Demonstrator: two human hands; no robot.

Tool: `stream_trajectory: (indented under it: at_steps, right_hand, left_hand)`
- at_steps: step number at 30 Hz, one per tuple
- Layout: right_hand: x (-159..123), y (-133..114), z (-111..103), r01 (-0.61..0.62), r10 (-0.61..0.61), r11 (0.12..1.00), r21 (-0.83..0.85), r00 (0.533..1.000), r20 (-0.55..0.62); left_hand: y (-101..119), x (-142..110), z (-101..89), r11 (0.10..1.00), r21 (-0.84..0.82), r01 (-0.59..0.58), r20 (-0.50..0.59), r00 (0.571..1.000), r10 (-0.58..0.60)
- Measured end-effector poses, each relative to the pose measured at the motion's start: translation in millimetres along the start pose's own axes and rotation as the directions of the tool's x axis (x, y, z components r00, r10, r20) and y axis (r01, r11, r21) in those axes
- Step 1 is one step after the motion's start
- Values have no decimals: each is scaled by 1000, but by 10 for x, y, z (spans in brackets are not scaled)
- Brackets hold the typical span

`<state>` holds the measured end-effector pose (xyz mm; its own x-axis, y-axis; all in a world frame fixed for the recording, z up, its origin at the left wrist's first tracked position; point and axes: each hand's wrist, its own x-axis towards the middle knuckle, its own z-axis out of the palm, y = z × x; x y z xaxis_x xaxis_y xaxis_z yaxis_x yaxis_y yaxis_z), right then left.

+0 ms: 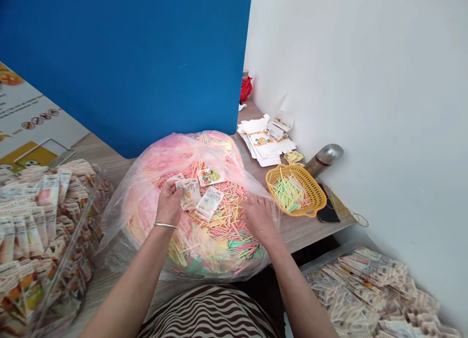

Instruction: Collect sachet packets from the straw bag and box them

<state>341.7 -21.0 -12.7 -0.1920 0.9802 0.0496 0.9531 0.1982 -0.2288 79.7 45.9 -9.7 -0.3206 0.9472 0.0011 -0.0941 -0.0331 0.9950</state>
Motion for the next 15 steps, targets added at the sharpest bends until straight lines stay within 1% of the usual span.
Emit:
stream_trajectory:
  at_steps: [2,5,7,9,12,13,15]
  right_hand:
    - [17,-33,96,-24,29,991,-129,999,35]
    - [87,-80,172,-37,51,980,-195,996,70]
    - [130,-87,188,-36,57,975,-219,994,89]
    - [148,-75,195,-21,47,973,-231,993,106]
    - [123,-41,216,-10,34,978,-208,993,112]
    - [108,-27,229,-24,46,981,-193,993,111]
    - [80,4,253,-70,85,986,-153,992,94]
  left_hand:
    - [-91,88,-25,997,68,-33,-64,997,37]
    - [-196,149,-47,980,183,-72,-85,992,88]
    - [-226,161,-51,968,243,-70,-94,991,95]
    - [-220,159,-47,957,289,-41,-104,992,74]
    - [-150,136,-38,947,320,-12,-93,995,44]
    - [-113,120,-39,941,337,-22,-86,995,54]
    - [-24,70,-42,908,411,-81,-78,989,123]
